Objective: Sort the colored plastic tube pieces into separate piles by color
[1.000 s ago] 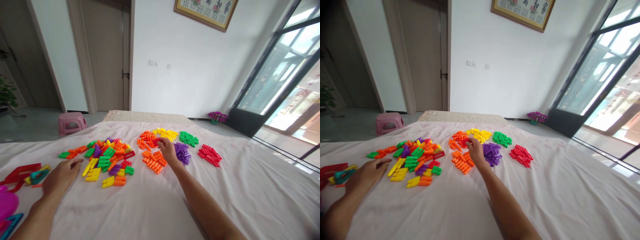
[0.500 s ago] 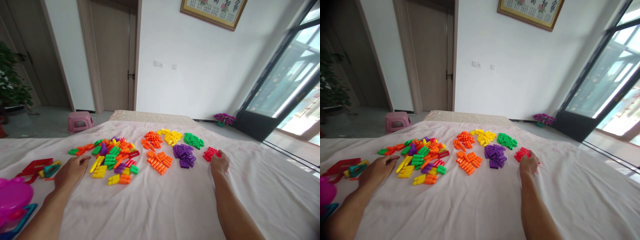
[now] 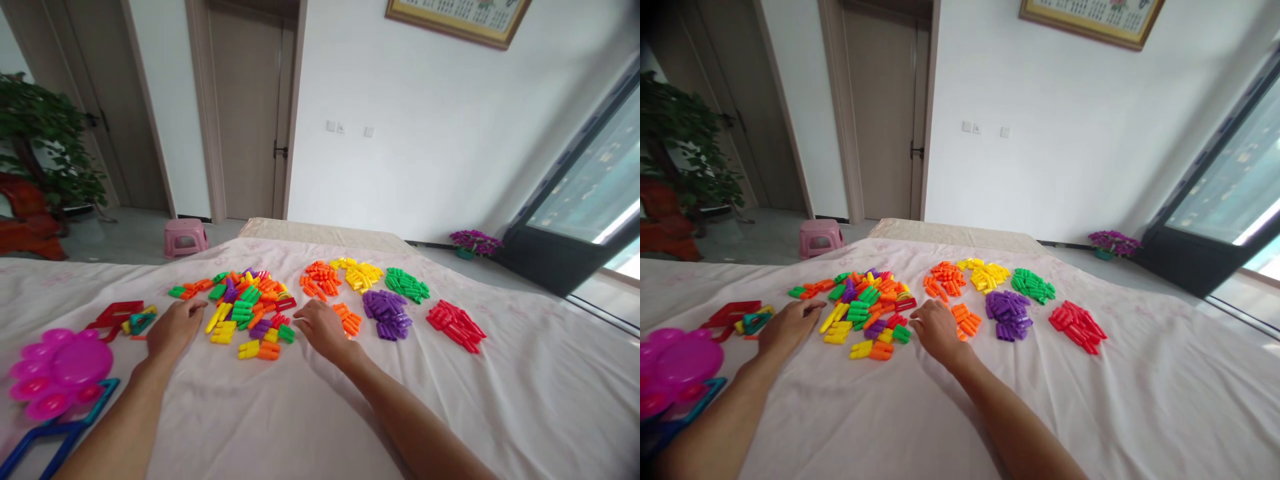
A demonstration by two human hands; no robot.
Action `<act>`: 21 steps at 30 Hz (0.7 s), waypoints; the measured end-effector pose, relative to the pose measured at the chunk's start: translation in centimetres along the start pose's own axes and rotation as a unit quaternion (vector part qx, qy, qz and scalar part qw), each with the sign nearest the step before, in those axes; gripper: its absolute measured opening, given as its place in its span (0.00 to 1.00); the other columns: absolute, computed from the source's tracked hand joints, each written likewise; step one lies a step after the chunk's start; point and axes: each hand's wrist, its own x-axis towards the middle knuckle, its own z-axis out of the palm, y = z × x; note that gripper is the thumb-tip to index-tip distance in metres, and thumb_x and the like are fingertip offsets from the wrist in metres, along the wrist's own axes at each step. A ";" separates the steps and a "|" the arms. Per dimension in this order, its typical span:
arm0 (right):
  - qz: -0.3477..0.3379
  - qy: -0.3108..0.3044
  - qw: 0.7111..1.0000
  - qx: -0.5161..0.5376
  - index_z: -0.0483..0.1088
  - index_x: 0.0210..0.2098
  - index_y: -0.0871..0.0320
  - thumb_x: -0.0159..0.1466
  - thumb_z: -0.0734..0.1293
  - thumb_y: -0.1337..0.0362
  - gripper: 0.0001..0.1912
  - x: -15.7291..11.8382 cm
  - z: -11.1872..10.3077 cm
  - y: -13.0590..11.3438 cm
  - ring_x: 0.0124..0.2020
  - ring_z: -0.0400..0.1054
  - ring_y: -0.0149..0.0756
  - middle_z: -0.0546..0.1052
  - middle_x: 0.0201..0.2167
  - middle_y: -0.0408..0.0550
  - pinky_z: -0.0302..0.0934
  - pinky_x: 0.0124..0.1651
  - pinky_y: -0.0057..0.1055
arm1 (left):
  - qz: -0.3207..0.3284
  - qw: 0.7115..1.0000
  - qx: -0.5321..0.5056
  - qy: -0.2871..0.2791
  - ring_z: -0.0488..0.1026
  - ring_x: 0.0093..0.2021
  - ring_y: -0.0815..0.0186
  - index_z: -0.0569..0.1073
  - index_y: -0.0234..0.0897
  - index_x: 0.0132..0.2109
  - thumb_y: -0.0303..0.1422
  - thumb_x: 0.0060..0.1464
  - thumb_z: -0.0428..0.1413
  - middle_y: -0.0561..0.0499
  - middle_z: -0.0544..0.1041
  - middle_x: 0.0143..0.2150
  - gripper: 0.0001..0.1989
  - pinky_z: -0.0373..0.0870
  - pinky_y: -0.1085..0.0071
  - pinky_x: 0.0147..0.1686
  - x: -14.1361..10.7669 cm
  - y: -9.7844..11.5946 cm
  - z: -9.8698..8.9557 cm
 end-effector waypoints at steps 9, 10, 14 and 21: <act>0.106 -0.091 0.989 -0.043 0.77 0.42 0.52 0.64 0.66 0.47 0.17 2.7 1.9 -2.5 0.46 0.72 0.43 0.77 0.46 0.51 0.61 0.40 0.33 | -0.011 0.999 0.030 -0.011 0.76 0.48 0.57 0.79 0.46 0.51 0.42 0.60 0.47 0.47 0.78 0.55 0.20 0.67 0.70 0.33 0.0 0.1 0.0; 0.115 -0.085 0.989 -0.028 0.76 0.42 0.52 0.62 0.68 0.47 0.17 2.7 2.1 -2.4 0.45 0.72 0.42 0.78 0.45 0.49 0.61 0.40 0.32 | -0.009 0.999 0.029 -0.011 0.76 0.48 0.57 0.79 0.46 0.51 0.42 0.61 0.47 0.47 0.78 0.55 0.20 0.67 0.70 0.34 0.0 0.1 0.0; 0.132 -0.034 0.988 0.073 0.75 0.41 0.52 0.57 0.72 0.55 0.14 2.4 3.5 -2.0 0.38 0.73 0.38 0.79 0.38 0.44 0.61 0.37 0.29 | -0.009 1.000 0.024 -0.016 0.76 0.48 0.56 0.79 0.46 0.51 0.41 0.60 0.47 0.47 0.78 0.54 0.20 0.67 0.69 0.34 0.1 0.1 0.0; 0.114 0.239 0.918 0.295 0.73 0.40 0.57 0.60 0.66 0.56 0.13 3.4 0.8 2.7 0.34 0.72 0.35 0.79 0.36 0.47 0.67 0.38 0.31 | -0.006 1.000 0.019 -0.018 0.76 0.47 0.54 0.79 0.45 0.52 0.42 0.61 0.46 0.46 0.77 0.55 0.21 0.67 0.66 0.35 0.0 0.0 0.1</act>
